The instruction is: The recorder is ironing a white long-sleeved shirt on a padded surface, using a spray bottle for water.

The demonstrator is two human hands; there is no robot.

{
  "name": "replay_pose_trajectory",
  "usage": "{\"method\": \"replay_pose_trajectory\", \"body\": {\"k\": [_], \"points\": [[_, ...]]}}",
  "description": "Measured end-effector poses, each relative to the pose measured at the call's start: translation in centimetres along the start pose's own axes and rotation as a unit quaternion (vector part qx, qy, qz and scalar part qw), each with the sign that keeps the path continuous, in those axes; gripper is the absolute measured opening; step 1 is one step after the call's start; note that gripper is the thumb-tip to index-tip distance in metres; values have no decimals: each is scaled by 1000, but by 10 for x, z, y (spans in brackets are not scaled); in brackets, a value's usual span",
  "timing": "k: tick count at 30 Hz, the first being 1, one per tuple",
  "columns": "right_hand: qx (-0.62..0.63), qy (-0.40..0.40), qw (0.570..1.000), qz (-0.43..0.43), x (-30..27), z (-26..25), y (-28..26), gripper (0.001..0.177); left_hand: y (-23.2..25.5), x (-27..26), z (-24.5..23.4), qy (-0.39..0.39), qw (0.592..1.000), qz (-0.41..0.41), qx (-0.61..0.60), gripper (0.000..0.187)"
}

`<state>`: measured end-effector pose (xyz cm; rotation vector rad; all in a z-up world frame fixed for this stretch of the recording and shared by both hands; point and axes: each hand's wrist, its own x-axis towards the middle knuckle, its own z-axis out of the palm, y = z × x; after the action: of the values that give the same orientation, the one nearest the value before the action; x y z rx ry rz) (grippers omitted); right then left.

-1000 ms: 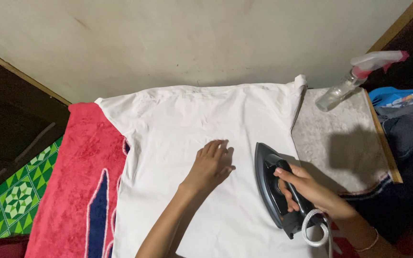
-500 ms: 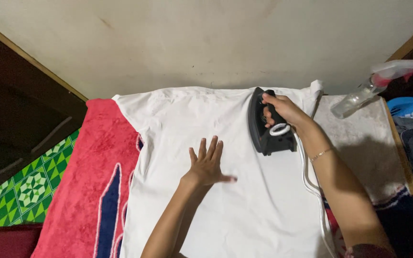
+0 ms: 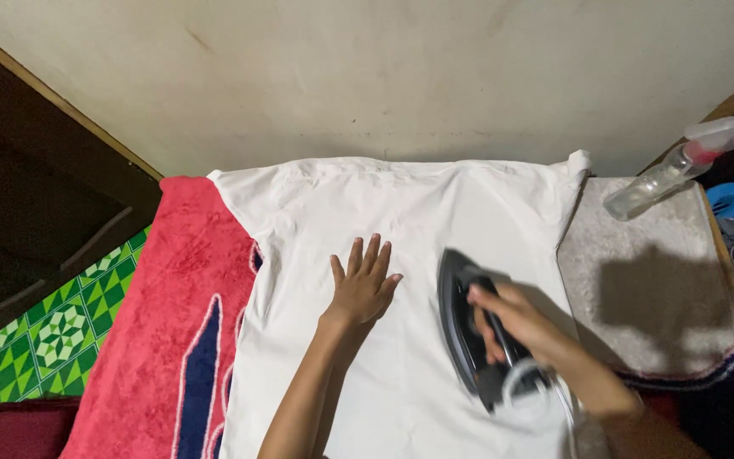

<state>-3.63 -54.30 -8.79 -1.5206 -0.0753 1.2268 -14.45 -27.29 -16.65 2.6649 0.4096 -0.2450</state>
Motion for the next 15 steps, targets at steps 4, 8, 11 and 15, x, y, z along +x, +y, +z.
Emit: {"method": "replay_pose_trajectory", "body": {"k": [4, 8, 11, 15], "points": [[-13, 47, 997, -51, 53, 2, -63, 31, -7, 3, 1, 14, 1000, 5, 21, 70], [31, 7, 992, -126, 133, -25, -96, 34, -13, 2, -1, 31, 999, 14, 19, 66], [14, -6, 984, -176, 145, -24, -111, 34, -15, 3, -2, 55, 998, 17, 23, 63], [23, 1, 990, -142, 109, -7, -83, 34, -21, 7, 9, 85, 996, 33, 25, 60]]}}
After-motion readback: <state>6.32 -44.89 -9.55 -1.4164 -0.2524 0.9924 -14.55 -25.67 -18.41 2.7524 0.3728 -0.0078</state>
